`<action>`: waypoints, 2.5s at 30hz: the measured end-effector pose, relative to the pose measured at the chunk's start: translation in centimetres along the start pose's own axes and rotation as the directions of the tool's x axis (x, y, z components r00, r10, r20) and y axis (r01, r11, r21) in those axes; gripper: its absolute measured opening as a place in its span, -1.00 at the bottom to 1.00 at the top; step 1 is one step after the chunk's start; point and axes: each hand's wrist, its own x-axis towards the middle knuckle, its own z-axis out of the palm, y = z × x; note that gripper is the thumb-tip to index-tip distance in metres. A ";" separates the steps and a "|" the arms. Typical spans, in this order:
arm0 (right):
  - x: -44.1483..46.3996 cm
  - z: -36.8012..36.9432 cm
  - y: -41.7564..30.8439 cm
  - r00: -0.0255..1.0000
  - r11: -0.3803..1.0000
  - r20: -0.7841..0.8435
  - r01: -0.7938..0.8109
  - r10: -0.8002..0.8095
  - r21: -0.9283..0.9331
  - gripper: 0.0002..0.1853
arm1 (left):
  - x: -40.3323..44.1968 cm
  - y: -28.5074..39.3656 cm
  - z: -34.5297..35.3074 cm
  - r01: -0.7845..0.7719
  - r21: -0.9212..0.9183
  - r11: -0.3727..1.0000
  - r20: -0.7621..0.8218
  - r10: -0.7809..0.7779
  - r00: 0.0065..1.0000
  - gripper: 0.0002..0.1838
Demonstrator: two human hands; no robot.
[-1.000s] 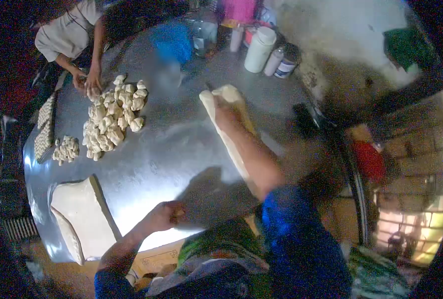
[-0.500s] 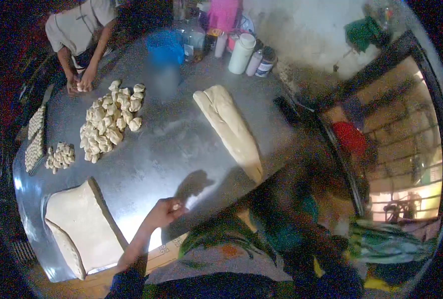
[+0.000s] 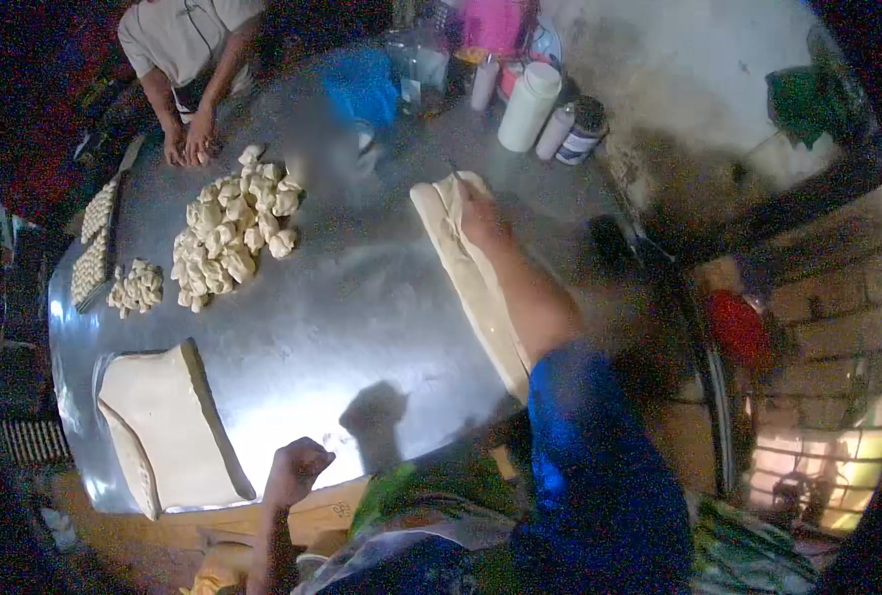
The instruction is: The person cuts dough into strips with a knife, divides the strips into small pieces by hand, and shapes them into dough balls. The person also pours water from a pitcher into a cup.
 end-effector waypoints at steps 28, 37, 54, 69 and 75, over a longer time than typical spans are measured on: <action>-35.4 1.6 -11.9 0.998 0.983 0.061 0.003 -0.014 0.183 -0.39 | 3.2 1.4 -3.9 -0.357 -0.005 0.934 0.195 0.351 0.916 -0.56; -25.7 -3.8 -16.4 0.906 0.801 -0.322 0.401 -0.275 0.445 -0.52 | 9.3 6.0 3.5 0.372 -0.841 0.393 0.366 -0.093 0.926 -0.63; 5.5 -0.3 -7.0 0.967 0.967 -0.021 0.253 -0.253 0.026 -0.72 | 10.6 7.1 7.5 0.150 -0.377 0.914 0.364 -0.003 0.931 -0.40; -26.1 -30.2 -5.1 0.723 0.418 -0.687 0.648 -0.073 0.637 -0.66 | 21.2 11.2 22.0 -0.459 -0.410 0.788 0.152 0.556 0.817 -0.15; -31.9 -33.6 -10.3 0.643 0.442 -0.764 0.673 0.047 0.593 -0.73 | 21.4 9.7 22.0 -0.637 -0.173 0.751 0.271 0.658 0.702 -0.42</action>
